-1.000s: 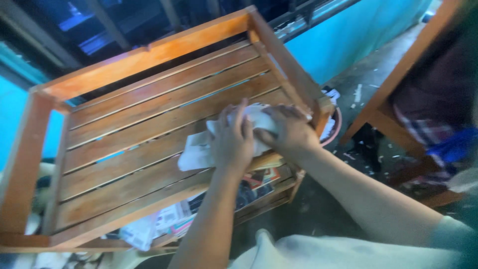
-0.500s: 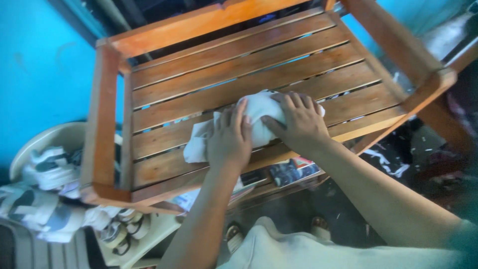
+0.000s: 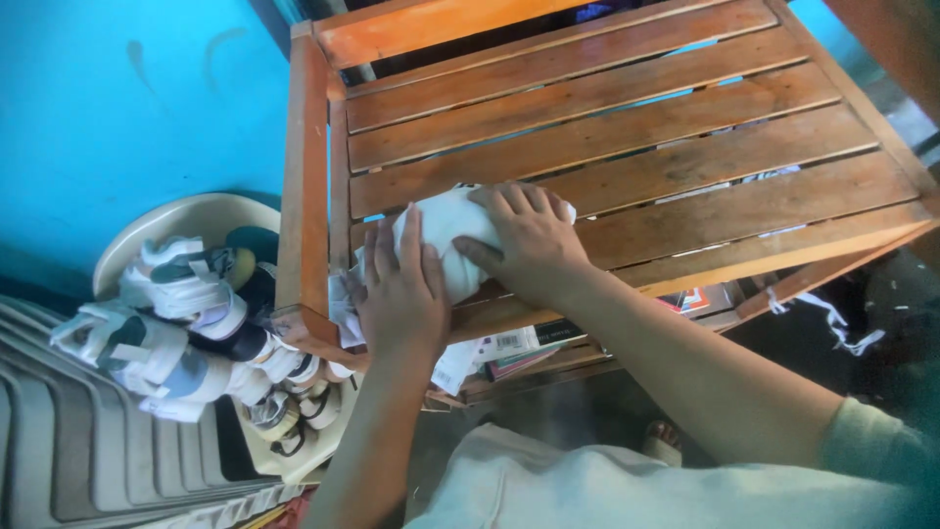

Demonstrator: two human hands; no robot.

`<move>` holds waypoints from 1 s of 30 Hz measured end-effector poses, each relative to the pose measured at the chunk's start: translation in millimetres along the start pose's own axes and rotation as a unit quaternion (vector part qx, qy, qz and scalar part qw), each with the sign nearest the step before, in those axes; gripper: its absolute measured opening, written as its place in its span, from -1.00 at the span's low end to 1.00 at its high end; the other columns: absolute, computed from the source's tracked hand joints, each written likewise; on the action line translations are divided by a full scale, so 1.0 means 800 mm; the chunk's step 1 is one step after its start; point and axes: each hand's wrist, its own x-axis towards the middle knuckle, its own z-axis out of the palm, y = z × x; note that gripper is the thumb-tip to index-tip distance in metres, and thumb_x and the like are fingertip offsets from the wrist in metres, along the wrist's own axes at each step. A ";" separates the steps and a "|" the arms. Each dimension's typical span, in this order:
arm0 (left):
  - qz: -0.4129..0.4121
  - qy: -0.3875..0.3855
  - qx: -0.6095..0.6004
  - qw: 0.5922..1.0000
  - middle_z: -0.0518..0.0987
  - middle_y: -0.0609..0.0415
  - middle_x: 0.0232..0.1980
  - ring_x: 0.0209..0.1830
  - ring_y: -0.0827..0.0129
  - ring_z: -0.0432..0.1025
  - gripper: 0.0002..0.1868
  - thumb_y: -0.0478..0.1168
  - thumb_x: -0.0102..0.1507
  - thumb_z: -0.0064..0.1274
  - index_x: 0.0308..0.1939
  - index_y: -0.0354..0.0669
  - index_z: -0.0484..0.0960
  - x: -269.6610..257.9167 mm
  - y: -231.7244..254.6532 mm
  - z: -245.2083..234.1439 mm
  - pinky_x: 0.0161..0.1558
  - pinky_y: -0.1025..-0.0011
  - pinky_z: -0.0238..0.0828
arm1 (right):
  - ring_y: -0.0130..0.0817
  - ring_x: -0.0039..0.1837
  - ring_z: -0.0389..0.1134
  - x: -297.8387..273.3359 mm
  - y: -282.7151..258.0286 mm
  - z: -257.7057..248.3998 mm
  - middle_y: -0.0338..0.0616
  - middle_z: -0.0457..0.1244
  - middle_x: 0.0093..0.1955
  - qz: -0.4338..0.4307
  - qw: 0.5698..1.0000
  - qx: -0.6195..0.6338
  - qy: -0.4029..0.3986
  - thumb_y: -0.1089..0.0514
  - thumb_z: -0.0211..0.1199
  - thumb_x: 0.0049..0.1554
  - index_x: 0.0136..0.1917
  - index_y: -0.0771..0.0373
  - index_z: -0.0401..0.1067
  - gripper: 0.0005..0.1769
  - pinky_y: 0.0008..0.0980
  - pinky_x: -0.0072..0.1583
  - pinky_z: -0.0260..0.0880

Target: Wiping down a wooden slatted shelf with a white cloth.

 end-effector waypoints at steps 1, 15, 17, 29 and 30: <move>-0.001 0.001 -0.002 1.000 0.21 -0.07 0.56 0.62 0.00 0.05 -0.44 0.08 0.49 -0.49 0.60 0.38 0.07 0.002 0.000 -0.001 0.34 -0.39 0.09 | -0.04 0.57 0.04 0.000 0.000 -0.002 -0.17 0.13 0.42 -0.001 1.000 -0.002 0.000 -0.39 0.02 0.25 0.54 -0.09 0.15 -0.29 0.24 0.48 0.00; -0.145 -0.056 0.012 0.988 0.42 0.16 0.47 0.50 -0.06 0.24 -0.42 0.29 0.45 -0.56 0.44 0.53 0.40 0.023 0.127 0.015 0.24 -0.51 0.13 | 0.04 0.58 0.06 -0.074 0.092 -0.067 -0.08 0.17 0.40 -0.075 0.996 0.039 -0.038 -0.37 0.09 0.26 0.57 0.02 0.15 -0.25 0.29 0.45 0.06; -0.149 -0.081 0.004 0.985 0.29 0.20 0.56 0.57 -0.04 0.12 -0.40 0.27 0.45 -0.61 0.51 0.46 0.30 0.022 0.172 0.020 0.25 -0.53 0.11 | 0.08 0.57 0.07 -0.083 0.127 -0.081 -0.03 0.18 0.39 -0.071 0.996 0.034 -0.034 -0.34 0.09 0.27 0.56 0.04 0.17 -0.26 0.32 0.45 0.05; 0.013 -0.072 -0.085 0.994 0.39 0.08 0.51 0.59 -0.04 0.11 -0.29 0.40 0.39 -0.40 0.53 0.29 0.30 0.021 0.373 0.089 0.36 -0.44 -0.05 | 0.00 0.62 0.02 -0.140 0.319 -0.145 -0.12 0.16 0.46 0.065 0.997 -0.022 0.018 -0.56 -0.03 0.21 0.60 -0.09 0.13 -0.13 0.26 0.51 0.02; 0.012 -0.074 -0.094 0.993 0.39 0.10 0.51 0.59 -0.03 0.12 -0.31 0.38 0.39 -0.35 0.53 0.31 0.29 0.022 0.385 0.097 0.37 -0.42 -0.04 | -0.01 0.62 0.02 -0.143 0.332 -0.147 -0.13 0.15 0.47 0.080 0.996 -0.025 0.014 -0.57 -0.07 0.23 0.63 -0.12 0.11 -0.13 0.26 0.50 0.01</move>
